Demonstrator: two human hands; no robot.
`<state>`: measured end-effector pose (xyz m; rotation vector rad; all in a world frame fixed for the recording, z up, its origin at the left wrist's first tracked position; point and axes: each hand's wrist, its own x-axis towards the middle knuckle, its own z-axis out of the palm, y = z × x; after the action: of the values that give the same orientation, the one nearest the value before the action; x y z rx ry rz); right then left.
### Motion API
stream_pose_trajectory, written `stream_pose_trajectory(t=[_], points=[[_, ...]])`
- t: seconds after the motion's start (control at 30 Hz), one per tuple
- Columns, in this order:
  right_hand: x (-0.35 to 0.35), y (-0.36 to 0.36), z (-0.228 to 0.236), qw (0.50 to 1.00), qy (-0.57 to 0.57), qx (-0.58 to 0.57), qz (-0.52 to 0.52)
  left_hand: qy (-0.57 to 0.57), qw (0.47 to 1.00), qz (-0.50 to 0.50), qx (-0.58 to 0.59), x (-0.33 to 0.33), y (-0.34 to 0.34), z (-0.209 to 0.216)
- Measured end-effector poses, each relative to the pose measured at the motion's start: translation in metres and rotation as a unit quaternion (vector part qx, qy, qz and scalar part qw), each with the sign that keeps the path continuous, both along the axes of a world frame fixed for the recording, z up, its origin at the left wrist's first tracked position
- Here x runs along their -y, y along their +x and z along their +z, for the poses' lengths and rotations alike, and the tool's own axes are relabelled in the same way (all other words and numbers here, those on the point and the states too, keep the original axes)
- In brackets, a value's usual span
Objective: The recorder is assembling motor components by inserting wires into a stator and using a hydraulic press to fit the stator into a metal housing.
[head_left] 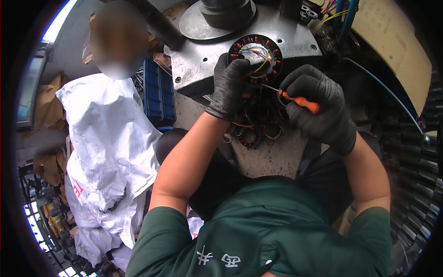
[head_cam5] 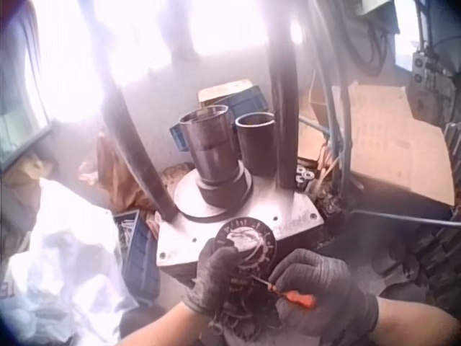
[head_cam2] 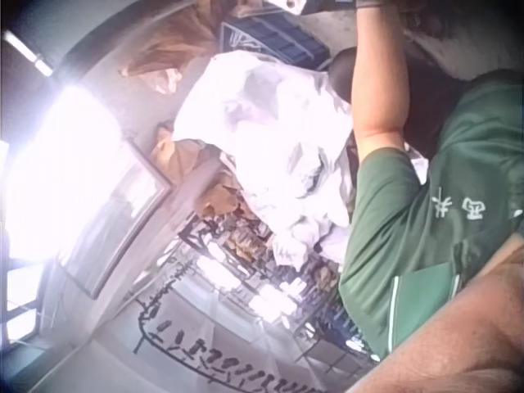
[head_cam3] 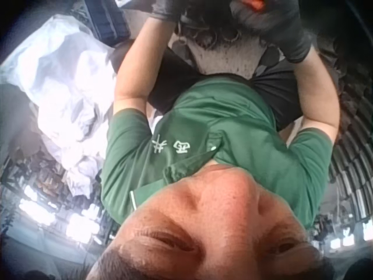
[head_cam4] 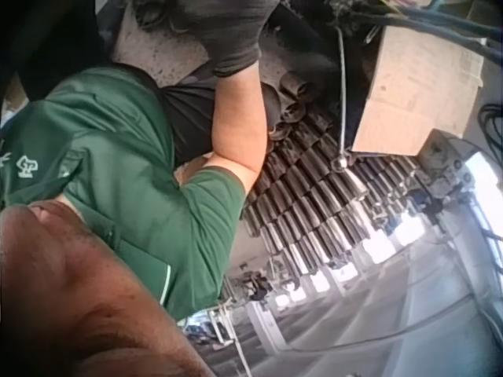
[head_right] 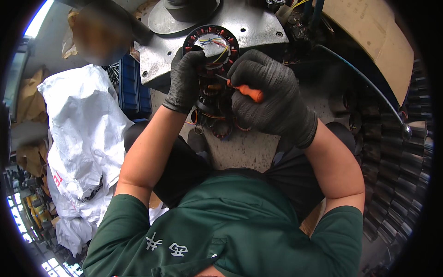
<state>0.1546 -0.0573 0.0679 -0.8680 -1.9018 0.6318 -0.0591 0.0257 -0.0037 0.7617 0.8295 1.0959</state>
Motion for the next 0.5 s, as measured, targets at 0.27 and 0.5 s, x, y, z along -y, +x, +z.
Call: stream_pose_trajectory(t=[0.27, 0.5], points=[[-0.004, -0.003, -0.008, 0.999, 0.008, 0.031, -0.019, 0.05, 0.999, 0.016, 0.01, 0.009, 0.006, 0.012], [0.003, -0.002, 0.004, 0.996, 0.07, 0.013, -0.051, 0.073, 0.996, 0.035, 0.035, 0.015, 0.008, 0.023]])
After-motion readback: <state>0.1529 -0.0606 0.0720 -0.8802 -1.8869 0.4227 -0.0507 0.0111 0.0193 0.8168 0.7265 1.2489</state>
